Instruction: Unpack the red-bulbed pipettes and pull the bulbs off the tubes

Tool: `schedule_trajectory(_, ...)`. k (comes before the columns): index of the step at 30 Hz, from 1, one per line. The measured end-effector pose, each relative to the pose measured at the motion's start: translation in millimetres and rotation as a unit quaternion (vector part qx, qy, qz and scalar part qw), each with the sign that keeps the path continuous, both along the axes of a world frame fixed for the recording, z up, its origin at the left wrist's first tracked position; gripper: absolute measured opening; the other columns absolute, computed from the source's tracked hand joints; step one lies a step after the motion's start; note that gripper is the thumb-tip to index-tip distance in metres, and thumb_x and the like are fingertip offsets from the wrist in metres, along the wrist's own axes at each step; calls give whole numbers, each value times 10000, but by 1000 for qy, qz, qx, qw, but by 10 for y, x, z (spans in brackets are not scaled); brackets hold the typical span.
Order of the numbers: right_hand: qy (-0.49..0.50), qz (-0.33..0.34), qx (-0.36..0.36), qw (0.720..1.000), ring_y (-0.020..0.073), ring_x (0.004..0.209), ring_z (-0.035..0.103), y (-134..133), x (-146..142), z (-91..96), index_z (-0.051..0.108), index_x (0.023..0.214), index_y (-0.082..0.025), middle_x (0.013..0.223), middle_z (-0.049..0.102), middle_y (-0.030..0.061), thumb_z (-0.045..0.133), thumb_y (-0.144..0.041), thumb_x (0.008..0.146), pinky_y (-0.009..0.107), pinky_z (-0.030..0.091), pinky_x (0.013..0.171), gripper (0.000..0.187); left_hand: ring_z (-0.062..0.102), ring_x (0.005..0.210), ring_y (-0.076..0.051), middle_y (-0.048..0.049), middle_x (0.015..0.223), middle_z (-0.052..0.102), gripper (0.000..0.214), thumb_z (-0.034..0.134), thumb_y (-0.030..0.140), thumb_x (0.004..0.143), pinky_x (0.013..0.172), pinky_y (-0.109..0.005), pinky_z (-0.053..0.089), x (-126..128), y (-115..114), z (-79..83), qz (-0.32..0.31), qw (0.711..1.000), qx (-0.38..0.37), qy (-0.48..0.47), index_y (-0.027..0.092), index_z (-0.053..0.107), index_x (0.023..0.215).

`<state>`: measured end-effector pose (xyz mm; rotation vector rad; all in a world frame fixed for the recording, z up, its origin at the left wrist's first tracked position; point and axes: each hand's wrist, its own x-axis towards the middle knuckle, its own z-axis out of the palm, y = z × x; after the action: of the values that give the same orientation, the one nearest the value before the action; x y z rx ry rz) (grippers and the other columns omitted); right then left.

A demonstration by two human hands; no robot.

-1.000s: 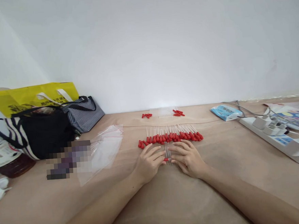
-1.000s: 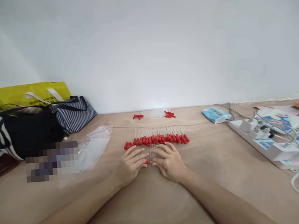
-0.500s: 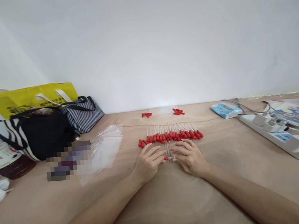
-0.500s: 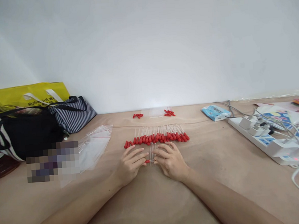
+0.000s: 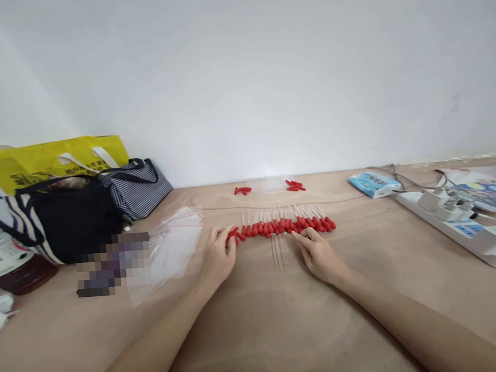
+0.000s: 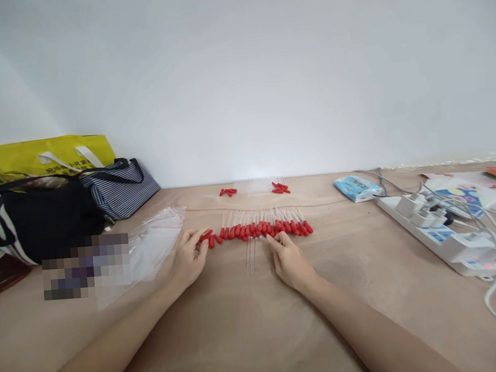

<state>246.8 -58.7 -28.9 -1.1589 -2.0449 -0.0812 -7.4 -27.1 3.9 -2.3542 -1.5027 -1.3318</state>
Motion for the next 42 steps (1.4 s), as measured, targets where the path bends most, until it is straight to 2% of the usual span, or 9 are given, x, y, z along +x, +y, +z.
schedule_trajectory(5, 30, 13, -33, 999, 166, 744, 548, 25, -36, 8, 553, 966, -153, 825, 505, 81, 336, -102, 811, 321, 499, 690, 271, 567, 575, -127, -23, 691, 586, 257, 522, 246, 717, 550, -246, 486, -157, 153, 48, 85, 983, -147, -70, 127, 568, 939)
schedule_trajectory(8, 35, 23, -46, 998, 171, 790, 557, -17, -87, 41, 553, 920, -155, 863, 519, 89, 377, -131, 814, 323, 500, 715, 207, 595, 606, -141, -26, 681, 624, 236, 541, 284, 700, 593, -255, 495, -151, 166, 59, 85, 970, -218, -71, 128, 581, 872)
schedule_trajectory(11, 28, 58, -62, 996, 171, 844, 562, -85, -132, 85, 553, 918, -170, 928, 534, 93, 425, -184, 820, 316, 499, 738, 162, 616, 655, -151, -51, 743, 655, 248, 525, 323, 716, 617, -255, 502, -137, 152, 60, 67, 965, -243, -76, 126, 583, 854)
schedule_trajectory(18, 4, 87, -78, 993, 198, 998, 516, -165, -157, 131, 544, 1026, -146, 1061, 533, 125, 498, -307, 809, 342, 459, 849, 275, 615, 825, -201, -94, 889, 659, 294, 457, 360, 776, 739, -311, 475, -159, 158, 8, 80, 971, -221, -36, 129, 586, 904)
schedule_trajectory(23, 15, 84, -86, 993, 197, 965, 529, -151, -142, 133, 558, 998, -166, 1032, 559, 113, 434, -269, 841, 365, 459, 834, 225, 577, 894, -220, -104, 946, 628, 319, 435, 359, 802, 779, -350, 450, -160, 182, -44, 96, 978, -185, 14, 119, 551, 977)
schedule_trajectory(26, 23, 75, -91, 993, 199, 927, 539, -144, -132, 133, 564, 972, -167, 995, 570, 107, 460, -260, 823, 366, 466, 813, 205, 537, 930, -239, -100, 957, 607, 282, 453, 336, 797, 817, -379, 419, -142, 150, -35, 105, 985, -123, 61, 132, 572, 951)
schedule_trajectory(32, 35, 24, -85, 995, 218, 922, 540, -118, -133, 101, 569, 997, -149, 972, 593, 114, 475, -282, 812, 390, 457, 815, 246, 504, 904, -231, -73, 953, 602, 233, 501, 321, 786, 800, -372, 380, 83, 64, -8, 8, 986, 22, 163, 178, 610, 934)
schedule_trajectory(36, 27, -4, -78, 997, 242, 996, 517, -90, -144, 65, 522, 1110, -123, 1069, 577, 139, 485, -294, 800, 428, 432, 862, 357, 509, 900, -232, -51, 929, 631, 247, 509, 328, 790, 780, -379, 362, 261, 129, -49, -20, 982, 34, 184, 205, 604, 981)
schedule_trajectory(42, 7, 31, -86, 996, 231, 1034, 503, -72, -151, 66, 524, 1121, -141, 1084, 577, 125, 462, -219, 788, 416, 428, 880, 348, 545, 817, -207, -34, 831, 671, 171, 522, 270, 787, 774, -375, 362, 336, 233, -105, -41, 986, 35, 155, 205, 647, 884)
